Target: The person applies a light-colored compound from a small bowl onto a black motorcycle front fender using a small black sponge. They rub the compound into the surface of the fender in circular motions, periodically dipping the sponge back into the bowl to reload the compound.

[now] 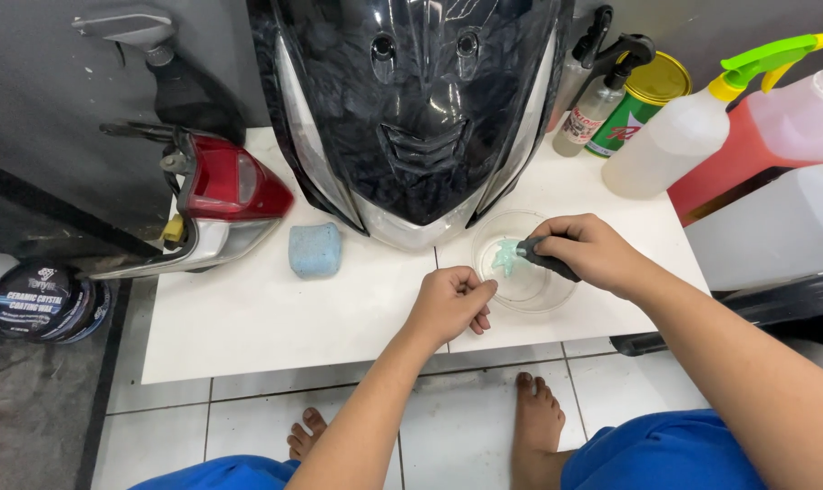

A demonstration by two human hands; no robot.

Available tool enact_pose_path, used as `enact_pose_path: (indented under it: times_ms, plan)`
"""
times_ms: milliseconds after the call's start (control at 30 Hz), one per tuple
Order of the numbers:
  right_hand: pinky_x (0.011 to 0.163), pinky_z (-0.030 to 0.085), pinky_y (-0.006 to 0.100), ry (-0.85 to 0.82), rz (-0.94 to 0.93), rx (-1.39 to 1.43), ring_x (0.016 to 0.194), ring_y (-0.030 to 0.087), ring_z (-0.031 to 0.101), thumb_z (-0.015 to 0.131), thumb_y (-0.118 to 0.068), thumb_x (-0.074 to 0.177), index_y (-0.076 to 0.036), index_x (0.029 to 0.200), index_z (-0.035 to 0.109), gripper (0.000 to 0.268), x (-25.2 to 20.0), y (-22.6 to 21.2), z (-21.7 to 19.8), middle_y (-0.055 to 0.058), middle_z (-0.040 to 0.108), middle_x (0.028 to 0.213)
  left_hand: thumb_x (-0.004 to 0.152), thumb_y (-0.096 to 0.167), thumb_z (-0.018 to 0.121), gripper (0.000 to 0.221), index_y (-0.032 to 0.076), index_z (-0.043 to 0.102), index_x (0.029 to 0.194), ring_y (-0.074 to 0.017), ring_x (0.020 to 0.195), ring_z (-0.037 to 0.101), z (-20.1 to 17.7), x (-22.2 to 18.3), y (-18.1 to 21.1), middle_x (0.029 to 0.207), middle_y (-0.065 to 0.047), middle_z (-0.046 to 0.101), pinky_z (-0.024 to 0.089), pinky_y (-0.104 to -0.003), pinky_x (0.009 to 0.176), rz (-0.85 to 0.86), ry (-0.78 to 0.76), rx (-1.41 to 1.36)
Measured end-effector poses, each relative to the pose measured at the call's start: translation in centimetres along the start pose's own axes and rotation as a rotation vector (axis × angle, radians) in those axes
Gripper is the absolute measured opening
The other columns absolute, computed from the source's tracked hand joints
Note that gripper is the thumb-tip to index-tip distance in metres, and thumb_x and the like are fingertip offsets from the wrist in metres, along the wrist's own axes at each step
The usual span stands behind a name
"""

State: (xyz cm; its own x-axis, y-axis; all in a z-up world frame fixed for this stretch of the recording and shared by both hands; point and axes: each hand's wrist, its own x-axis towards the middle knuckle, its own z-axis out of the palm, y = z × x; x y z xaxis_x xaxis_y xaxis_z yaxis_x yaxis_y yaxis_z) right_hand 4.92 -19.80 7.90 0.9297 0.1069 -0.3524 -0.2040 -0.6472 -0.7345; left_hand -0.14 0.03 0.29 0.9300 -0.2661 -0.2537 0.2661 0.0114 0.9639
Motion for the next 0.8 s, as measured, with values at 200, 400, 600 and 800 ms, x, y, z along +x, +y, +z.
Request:
enact_pose_path:
  times_ms: [200, 400, 600, 800]
  plan:
    - [0.064, 0.047, 0.032, -0.004, -0.029, -0.022, 0.067, 0.024, 0.059, 0.065, -0.017, 0.087, -0.002, 0.096, 0.08, 0.023, 0.0, -0.2, -0.2, 0.016, 0.066, 0.066, 0.091, 0.014, 0.065, 0.023, -0.004, 0.067, 0.076, -0.0173, 0.048, 0.066, 0.2, -0.2, 0.0, 0.056, -0.015, 0.064, 0.056, -0.026, 0.045, -0.005, 0.015, 0.039]
    - [0.074, 0.054, 0.036, 0.003, -0.111, -0.288, 0.075, 0.03, 0.069, 0.066, -0.012, 0.085, 0.001, 0.103, 0.078, 0.025, -1.0, -1.8, 0.3, 0.022, 0.073, 0.078, 0.094, 0.025, 0.066, 0.033, 0.001, 0.065, 0.071, -0.0144, 0.043, 0.059, -0.3, -0.6, 0.2, 0.05, -0.012, 0.059, 0.048, -0.024, 0.039, -0.011, 0.047, 0.1]
    - [0.075, 0.058, 0.039, 0.199, -0.368, -0.183, 0.083, 0.032, 0.072, 0.069, -0.012, 0.085, -0.002, 0.101, 0.077, 0.021, -0.6, -2.4, 1.0, 0.02, 0.075, 0.087, 0.088, 0.023, 0.074, 0.034, 0.005, 0.062, 0.062, -0.0203, 0.045, 0.056, -1.2, -1.1, 1.3, 0.048, -0.011, 0.058, 0.044, -0.029, 0.045, 0.444, 0.267, 0.312]
    - [0.074, 0.059, 0.032, 0.418, -0.65, -0.03, 0.084, 0.025, 0.073, 0.073, -0.011, 0.088, -0.005, 0.096, 0.078, 0.011, -0.4, -5.6, 1.9, 0.01, 0.076, 0.088, 0.089, 0.019, 0.071, 0.017, 0.011, 0.065, 0.075, -0.0195, 0.062, 0.063, -3.9, -2.1, 8.3, 0.064, -0.006, 0.063, 0.05, -0.028, 0.051, 0.798, 0.554, 0.449]
